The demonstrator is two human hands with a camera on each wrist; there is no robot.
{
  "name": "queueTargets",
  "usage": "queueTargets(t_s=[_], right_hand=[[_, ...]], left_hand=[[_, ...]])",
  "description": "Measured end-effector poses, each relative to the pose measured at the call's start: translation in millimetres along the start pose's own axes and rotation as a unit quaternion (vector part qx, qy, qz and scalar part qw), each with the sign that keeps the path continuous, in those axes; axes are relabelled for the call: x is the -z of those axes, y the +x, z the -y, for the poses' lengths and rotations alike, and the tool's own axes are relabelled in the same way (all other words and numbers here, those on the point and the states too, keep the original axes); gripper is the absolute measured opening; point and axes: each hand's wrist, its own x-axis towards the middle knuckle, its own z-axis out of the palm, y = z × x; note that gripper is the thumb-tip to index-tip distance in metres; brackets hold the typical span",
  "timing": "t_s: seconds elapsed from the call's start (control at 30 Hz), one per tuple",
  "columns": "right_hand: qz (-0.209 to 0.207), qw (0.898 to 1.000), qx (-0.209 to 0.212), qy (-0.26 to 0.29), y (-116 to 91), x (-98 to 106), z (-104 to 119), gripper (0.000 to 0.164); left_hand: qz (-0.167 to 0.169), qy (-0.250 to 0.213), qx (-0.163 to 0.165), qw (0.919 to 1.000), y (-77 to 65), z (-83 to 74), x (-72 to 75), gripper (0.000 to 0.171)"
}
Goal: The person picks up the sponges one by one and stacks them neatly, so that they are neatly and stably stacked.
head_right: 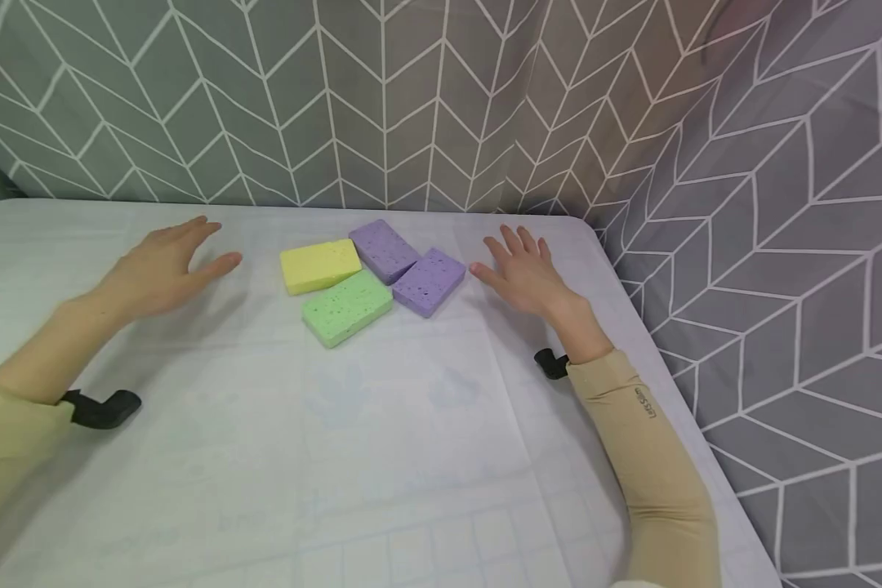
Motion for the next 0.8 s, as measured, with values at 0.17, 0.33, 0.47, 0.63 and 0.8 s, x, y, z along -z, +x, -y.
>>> queueTargets(t_s=[0.17, 0.33, 0.47, 0.63, 0.8], right_hand=[[-0.006, 1.0, 0.008, 0.006, 3, -4, 0, 0.07], [-0.01, 1.0, 0.012, 0.013, 5, -5, 1, 0.069], [-0.013, 1.0, 0.016, 0.022, 6, -6, 3, 0.068], [-0.009, 0.999, 0.015, 0.029, 7, -7, 5, 0.067], [-0.006, 0.999, 0.016, 0.036, 7, -9, 5, 0.066]], left_hand=[[0.0, -0.061, -0.006, 0.9981, -0.7, -18.4, -4.3, 0.085], [-0.006, -0.148, 0.001, 0.989, -3.3, -30.8, -7.9, 0.074], [0.016, -0.216, 0.011, 0.9763, -4.0, -37.0, -10.2, 0.07], [0.063, -0.275, 0.015, 0.9592, -5.6, -43.4, -14.4, 0.066], [0.071, -0.297, 0.001, 0.9521, -6.4, -48.3, -22.7, 0.058]])
